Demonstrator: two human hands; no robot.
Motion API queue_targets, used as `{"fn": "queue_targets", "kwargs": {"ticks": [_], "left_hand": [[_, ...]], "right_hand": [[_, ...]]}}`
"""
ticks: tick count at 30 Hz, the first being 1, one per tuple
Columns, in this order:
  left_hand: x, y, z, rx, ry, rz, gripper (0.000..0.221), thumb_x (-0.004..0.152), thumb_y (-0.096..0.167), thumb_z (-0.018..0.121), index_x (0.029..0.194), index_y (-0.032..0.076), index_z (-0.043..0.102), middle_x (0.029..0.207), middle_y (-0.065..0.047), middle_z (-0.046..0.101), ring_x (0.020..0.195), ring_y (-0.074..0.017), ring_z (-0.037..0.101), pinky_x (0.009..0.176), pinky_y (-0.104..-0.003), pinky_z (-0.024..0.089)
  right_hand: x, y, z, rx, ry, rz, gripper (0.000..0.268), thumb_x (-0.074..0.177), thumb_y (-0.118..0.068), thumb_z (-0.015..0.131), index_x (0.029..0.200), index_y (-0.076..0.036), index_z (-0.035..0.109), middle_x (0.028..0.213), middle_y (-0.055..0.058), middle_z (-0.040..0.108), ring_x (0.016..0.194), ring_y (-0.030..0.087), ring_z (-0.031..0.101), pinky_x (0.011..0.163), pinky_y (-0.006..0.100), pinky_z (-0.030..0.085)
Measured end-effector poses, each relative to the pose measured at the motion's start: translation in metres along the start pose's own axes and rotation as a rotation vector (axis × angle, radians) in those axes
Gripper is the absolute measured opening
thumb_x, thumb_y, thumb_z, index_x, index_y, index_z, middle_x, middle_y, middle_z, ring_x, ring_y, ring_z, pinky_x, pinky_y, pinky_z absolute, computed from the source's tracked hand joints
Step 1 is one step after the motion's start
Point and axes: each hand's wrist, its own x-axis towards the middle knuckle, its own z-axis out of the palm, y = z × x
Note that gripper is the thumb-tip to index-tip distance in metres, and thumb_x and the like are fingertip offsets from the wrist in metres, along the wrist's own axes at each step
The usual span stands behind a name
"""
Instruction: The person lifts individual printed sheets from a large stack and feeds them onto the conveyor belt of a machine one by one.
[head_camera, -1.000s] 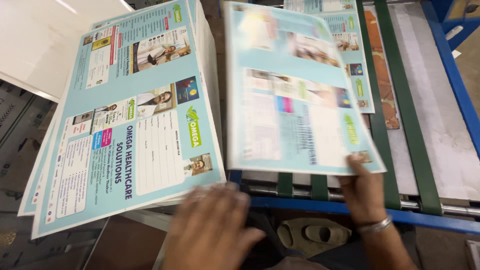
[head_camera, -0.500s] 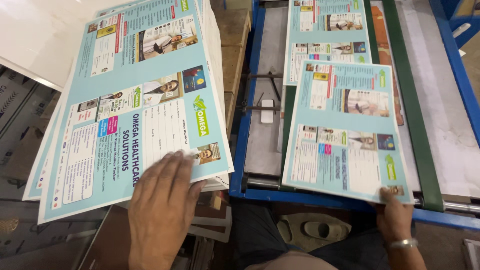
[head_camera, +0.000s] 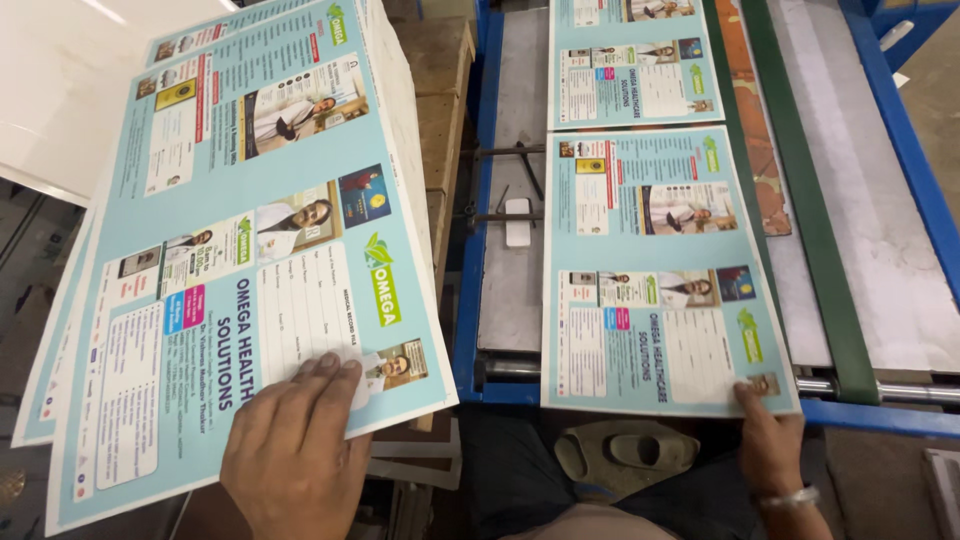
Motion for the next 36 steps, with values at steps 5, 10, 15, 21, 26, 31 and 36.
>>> {"fn": "queue_targets", "kwargs": {"ticks": [5,10,15,21,26,31,36], "left_hand": [[-0.006,-0.001,0.003,-0.014,0.003,-0.013,0.051,0.063,0.008,0.080,0.114,0.009,0.075,0.113,-0.006,0.074,0.106,-0.0255,0.068,0.093,-0.042,0.054],[-0.007,0.001,0.007,-0.012,0.013,-0.020,0.048,0.065,0.007,0.079,0.113,0.009,0.075,0.111,-0.005,0.074,0.107,-0.0246,0.069,0.094,-0.041,0.055],[-0.005,0.002,0.011,-0.016,0.027,-0.030,0.043,0.069,0.010,0.082,0.111,0.008,0.076,0.108,-0.006,0.074,0.107,-0.0239,0.069,0.091,-0.041,0.055],[-0.006,-0.001,0.011,-0.015,-0.041,-0.024,0.050,0.066,0.014,0.082,0.114,0.007,0.073,0.110,-0.008,0.075,0.106,-0.0255,0.070,0.091,-0.043,0.055],[0.007,-0.032,-0.014,-0.177,-0.116,0.082,0.052,0.069,0.008,0.072,0.122,0.008,0.070,0.121,-0.008,0.074,0.109,-0.0246,0.070,0.092,-0.041,0.055],[0.019,0.003,-0.011,-0.173,0.148,0.060,0.045,0.077,0.000,0.065,0.123,0.001,0.066,0.124,-0.014,0.072,0.111,-0.0293,0.070,0.093,-0.043,0.054],[0.019,0.126,0.052,-0.248,0.008,0.365,0.047,0.084,0.014,0.065,0.124,-0.010,0.063,0.123,-0.026,0.069,0.121,-0.0372,0.065,0.113,-0.055,0.045]], "right_hand": [[0.043,-0.006,0.032,0.081,0.060,-0.020,0.040,0.098,-0.007,0.067,0.131,0.008,0.050,0.124,0.018,0.062,0.109,0.024,0.064,0.095,0.037,0.053],[0.057,-0.019,0.053,0.290,-0.012,0.183,0.043,0.100,-0.012,0.060,0.137,0.007,0.048,0.126,0.019,0.062,0.109,0.030,0.065,0.095,0.047,0.056],[0.058,-0.030,0.054,0.330,-0.171,0.270,0.043,0.107,-0.020,0.052,0.138,0.009,0.044,0.126,0.027,0.060,0.111,0.036,0.066,0.094,0.050,0.058],[0.041,-0.027,0.042,0.317,-0.175,0.356,0.050,0.106,-0.021,0.049,0.145,0.009,0.040,0.130,0.031,0.060,0.114,0.041,0.065,0.096,0.049,0.055],[0.010,-0.060,0.055,0.283,-0.261,0.385,0.053,0.106,-0.024,0.049,0.146,0.010,0.044,0.131,0.028,0.062,0.114,0.038,0.066,0.096,0.047,0.055],[-0.038,-0.133,0.093,0.355,-0.657,0.238,0.055,0.102,-0.025,0.049,0.146,0.009,0.047,0.133,0.026,0.064,0.115,0.036,0.067,0.092,0.049,0.059],[-0.099,-0.180,0.122,0.787,-0.910,0.213,0.060,0.095,-0.024,0.058,0.150,-0.005,0.043,0.142,0.016,0.061,0.126,0.029,0.063,0.103,0.045,0.054]]}}
